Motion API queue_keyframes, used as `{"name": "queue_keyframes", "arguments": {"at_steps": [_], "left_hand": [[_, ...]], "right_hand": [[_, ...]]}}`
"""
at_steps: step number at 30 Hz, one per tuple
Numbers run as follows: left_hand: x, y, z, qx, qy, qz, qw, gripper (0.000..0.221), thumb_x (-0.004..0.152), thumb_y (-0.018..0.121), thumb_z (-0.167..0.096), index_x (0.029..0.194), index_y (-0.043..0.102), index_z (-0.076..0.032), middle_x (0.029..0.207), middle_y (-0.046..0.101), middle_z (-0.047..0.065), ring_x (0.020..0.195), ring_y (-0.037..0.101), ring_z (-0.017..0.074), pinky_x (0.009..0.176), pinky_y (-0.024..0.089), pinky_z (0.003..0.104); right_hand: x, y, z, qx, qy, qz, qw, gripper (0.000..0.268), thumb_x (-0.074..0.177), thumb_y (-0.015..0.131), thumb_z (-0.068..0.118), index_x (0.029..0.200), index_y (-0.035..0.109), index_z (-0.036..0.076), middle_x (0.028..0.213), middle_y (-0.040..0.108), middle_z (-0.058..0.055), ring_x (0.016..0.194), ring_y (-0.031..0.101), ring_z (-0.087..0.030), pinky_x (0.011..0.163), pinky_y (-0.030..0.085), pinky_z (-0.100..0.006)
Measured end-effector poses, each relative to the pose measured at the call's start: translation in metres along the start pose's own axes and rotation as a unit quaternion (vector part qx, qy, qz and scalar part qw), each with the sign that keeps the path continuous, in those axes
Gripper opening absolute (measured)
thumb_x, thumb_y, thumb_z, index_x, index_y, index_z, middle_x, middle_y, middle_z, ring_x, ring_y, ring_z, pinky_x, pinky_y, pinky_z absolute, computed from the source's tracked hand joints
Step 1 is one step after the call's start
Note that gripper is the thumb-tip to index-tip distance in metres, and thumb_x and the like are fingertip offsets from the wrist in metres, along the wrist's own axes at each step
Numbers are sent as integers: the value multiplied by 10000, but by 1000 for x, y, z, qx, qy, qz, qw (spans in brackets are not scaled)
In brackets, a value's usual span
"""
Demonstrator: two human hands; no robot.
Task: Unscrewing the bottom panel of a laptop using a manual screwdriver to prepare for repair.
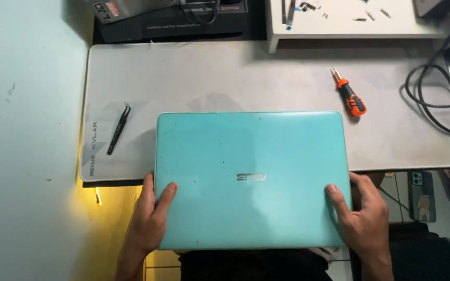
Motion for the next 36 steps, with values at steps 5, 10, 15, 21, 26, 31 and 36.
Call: {"name": "queue_keyframes", "arguments": {"at_steps": [5,10,15,21,26,31,36], "left_hand": [[23,-20,-47,110,-46,-8,993,456,1113,574,-435,1417,577,-95,1069,872,206,840,795,357,804,590,532],[63,-11,-76,275,-34,1,961,669,1115,534,-648,1428,522,-57,1028,869,265,885,861,480,850,616,614],[102,9,-104,355,13,0,935,761,1159,490,-682,1479,482,8,998,871,258,913,859,481,969,581,662],[107,22,-108,378,53,-46,923,723,1163,550,-688,1433,455,-25,807,808,261,743,814,514,783,594,660],[97,36,-101,484,110,-122,860,823,1205,532,-687,1546,510,61,861,772,232,639,798,439,607,630,553],[80,43,-100,521,99,-115,840,1028,1161,638,-680,1713,432,162,1224,666,281,621,833,331,482,692,430],[56,40,-52,508,224,-56,830,1697,719,869,-1074,1876,238,-6,1602,416,345,1314,567,539,1148,483,641]], "right_hand": [[56,15,36,-41,-1,49,998,584,1073,770,324,1467,702,-102,1266,786,-334,934,822,-460,687,705,-542],[97,7,40,-72,-5,47,996,653,1124,726,384,1517,702,-137,1272,769,-428,984,818,-541,740,702,-603],[133,8,31,-95,-75,4,993,632,1175,769,367,1477,711,-185,1223,759,-399,837,777,-439,663,647,-520],[148,16,9,-217,-153,-49,963,648,1194,761,494,1372,797,-129,1107,775,-279,905,709,-417,819,557,-543],[151,12,10,-234,-150,-26,960,643,1204,773,528,1314,802,-106,989,753,-225,824,705,-363,758,555,-513],[131,11,26,-234,-153,2,960,736,1251,666,508,1551,718,-163,1208,736,-287,870,757,-401,745,608,-549],[102,32,22,-292,-424,-45,856,1093,1050,517,874,1829,490,108,1903,246,-311,1755,305,-494,1379,289,-751]]}}
Point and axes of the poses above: each hand's wrist, its own x-axis towards the middle knuckle, its own y-axis out of the palm, z = x × y, the point moved 2 cm from there along x, towards the middle knuckle
